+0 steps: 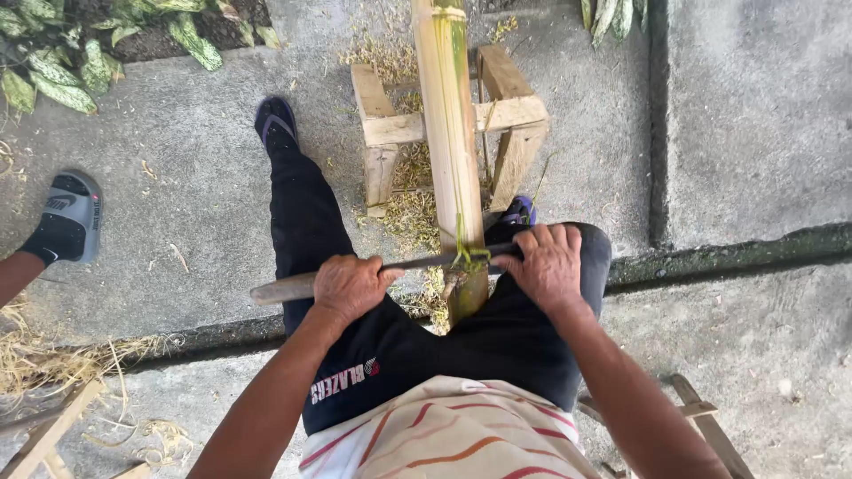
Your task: Using a large knife to scrape and thin down a piece of bamboo held in a wooden stand.
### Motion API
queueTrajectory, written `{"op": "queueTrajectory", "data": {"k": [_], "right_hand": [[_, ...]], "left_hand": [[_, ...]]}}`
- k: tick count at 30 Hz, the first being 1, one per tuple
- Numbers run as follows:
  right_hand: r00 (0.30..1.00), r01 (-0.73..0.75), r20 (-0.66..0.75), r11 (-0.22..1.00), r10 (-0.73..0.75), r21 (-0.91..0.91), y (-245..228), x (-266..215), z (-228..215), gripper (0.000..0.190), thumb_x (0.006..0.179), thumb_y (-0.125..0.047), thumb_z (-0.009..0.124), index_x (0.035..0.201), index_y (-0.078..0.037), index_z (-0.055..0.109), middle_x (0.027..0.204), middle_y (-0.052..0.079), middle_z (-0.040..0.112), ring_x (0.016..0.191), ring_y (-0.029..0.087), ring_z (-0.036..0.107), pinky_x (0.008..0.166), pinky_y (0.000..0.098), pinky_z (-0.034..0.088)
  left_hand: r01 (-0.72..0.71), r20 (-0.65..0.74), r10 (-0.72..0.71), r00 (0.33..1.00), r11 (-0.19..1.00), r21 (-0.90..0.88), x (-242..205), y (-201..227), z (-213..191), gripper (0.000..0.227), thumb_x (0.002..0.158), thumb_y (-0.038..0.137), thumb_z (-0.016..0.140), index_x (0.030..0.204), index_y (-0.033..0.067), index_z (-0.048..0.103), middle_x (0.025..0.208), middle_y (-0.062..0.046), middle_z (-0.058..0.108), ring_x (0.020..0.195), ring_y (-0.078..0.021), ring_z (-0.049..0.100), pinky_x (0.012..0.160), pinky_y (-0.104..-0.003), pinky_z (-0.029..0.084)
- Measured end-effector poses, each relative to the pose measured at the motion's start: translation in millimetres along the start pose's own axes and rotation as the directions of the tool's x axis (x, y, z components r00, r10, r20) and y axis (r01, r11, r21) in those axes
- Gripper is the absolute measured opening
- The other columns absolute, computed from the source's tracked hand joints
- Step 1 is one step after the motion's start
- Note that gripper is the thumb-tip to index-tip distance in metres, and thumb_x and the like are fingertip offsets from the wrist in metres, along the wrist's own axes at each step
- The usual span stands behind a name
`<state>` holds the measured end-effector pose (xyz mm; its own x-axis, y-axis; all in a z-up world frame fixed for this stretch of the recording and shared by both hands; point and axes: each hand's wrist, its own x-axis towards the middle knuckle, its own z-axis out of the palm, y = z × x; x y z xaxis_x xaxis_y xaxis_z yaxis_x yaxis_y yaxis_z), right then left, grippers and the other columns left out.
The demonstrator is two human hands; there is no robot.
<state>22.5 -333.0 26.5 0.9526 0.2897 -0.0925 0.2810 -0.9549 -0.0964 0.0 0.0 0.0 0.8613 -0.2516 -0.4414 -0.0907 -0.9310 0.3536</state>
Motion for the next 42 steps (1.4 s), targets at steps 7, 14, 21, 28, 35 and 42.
{"op": "queueTrajectory", "data": {"k": [7,14,21,28,35,42], "right_hand": [[0.993,0.067,0.096,0.996,-0.072,0.056,8,12,-9,0.055,0.077,-0.063,0.07,0.099,-0.013,0.073,0.093,0.005,0.065,0.098,0.027,0.059,0.1,0.0465,0.038],[0.985,0.173,0.014,0.985,-0.173,0.024,14,73,-14,0.059,0.08,-0.068,0.067,0.099,-0.012,0.073,0.094,0.006,0.066,0.097,0.026,0.06,0.101,0.0461,0.038],[0.984,0.173,0.006,0.959,-0.176,-0.224,45,228,-3,0.058,0.088,-0.072,0.061,0.104,-0.017,0.074,0.1,0.004,0.067,0.106,0.027,0.058,0.109,0.0487,0.034],[0.991,0.087,0.127,0.92,-0.041,-0.382,65,350,-9,0.066,0.092,-0.075,0.057,0.109,-0.014,0.075,0.106,0.012,0.065,0.116,0.033,0.052,0.112,0.0534,0.028],[0.954,0.225,-0.107,0.905,-0.28,-0.362,64,306,-11,0.062,0.093,-0.074,0.062,0.105,-0.015,0.075,0.115,0.006,0.064,0.132,0.028,0.049,0.118,0.0523,0.026],[0.984,0.176,0.055,0.939,-0.167,-0.296,36,201,-10,0.069,0.096,-0.081,0.055,0.103,-0.015,0.075,0.098,0.007,0.064,0.105,0.027,0.054,0.11,0.0482,0.032]], "left_hand": [[0.016,0.12,-0.01,0.993,0.999,-0.048,0,3,0,0.063,0.095,0.068,0.047,0.08,0.0113,0.072,0.066,-0.014,0.071,0.072,-0.0326,0.072,0.079,-0.049,0.055],[0.135,0.24,-0.113,0.964,0.988,-0.077,38,-7,-19,0.062,0.098,0.068,0.04,0.094,0.0136,0.07,0.076,-0.012,0.073,0.077,-0.0308,0.073,0.076,-0.048,0.057],[0.14,0.07,-0.134,0.988,0.986,-0.086,168,-48,-87,0.059,0.099,0.068,0.04,0.103,0.0161,0.069,0.081,-0.011,0.073,0.079,-0.0289,0.072,0.079,-0.05,0.054],[0.076,-0.135,-0.097,0.986,0.985,-0.153,268,-85,-112,0.058,0.102,0.068,0.044,0.091,0.0173,0.07,0.063,-0.003,0.061,0.063,-0.0214,0.061,0.072,-0.051,0.049],[-0.031,-0.27,-0.006,0.963,0.991,-0.133,240,-83,-79,0.056,0.101,0.066,0.052,0.087,0.0155,0.073,0.058,-0.005,0.061,0.057,-0.0242,0.061,0.065,-0.052,0.049],[-0.029,-0.211,0.008,0.977,0.995,-0.098,150,-56,-39,0.057,0.099,0.064,0.054,0.084,0.0127,0.073,0.066,-0.012,0.07,0.062,-0.0315,0.07,0.063,-0.051,0.054]]}}
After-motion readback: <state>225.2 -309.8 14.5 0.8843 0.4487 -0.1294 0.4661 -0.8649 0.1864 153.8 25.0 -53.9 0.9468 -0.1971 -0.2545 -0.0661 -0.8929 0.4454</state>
